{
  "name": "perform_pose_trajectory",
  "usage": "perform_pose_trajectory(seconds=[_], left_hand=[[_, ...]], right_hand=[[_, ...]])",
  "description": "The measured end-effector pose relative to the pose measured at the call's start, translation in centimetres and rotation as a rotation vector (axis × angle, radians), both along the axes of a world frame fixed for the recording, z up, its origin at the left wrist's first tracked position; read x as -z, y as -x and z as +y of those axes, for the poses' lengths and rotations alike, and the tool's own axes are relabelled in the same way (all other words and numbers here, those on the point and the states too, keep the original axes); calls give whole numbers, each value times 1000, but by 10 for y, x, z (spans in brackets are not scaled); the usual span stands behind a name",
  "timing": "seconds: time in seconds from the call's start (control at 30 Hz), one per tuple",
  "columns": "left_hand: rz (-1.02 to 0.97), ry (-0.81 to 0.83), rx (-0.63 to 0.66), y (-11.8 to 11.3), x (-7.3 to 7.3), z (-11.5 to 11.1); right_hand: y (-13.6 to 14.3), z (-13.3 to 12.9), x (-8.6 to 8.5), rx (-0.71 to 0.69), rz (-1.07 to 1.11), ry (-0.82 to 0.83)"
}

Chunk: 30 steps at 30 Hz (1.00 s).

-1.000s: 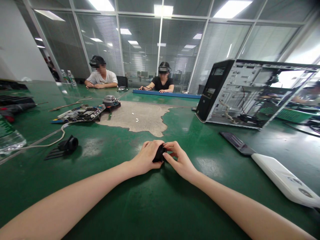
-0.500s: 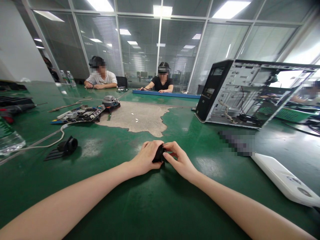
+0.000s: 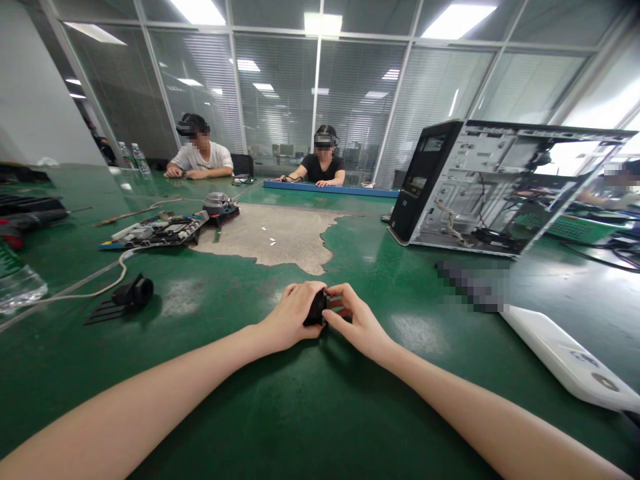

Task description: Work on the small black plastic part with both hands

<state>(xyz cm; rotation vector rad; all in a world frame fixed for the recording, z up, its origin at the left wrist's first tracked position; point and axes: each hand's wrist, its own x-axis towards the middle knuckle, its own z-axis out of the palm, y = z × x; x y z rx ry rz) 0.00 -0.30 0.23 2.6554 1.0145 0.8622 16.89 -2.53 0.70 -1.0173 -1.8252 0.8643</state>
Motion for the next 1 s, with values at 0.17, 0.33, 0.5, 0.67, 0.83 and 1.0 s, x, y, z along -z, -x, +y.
perform_pose_trajectory(seconds=[0.17,0.33,0.5,0.67,0.83,1.0], left_hand=[[3,-11,4,0,0,0],[5,-12,2,0,0,0],[0,-3,6,0,0,0],[5,14,0,1,1,1],[-1,9,8,1,1,1],[8,-9,15,0,2,2]], right_hand=[[0,0,0,18,6,-37],[0,2,4,-7,62,73],[0,2,2,21,80,137],[-2,2,-4,114,158,190],[-6,9,-1,-23,184,293],[-8,20,1,-43,176,353]])
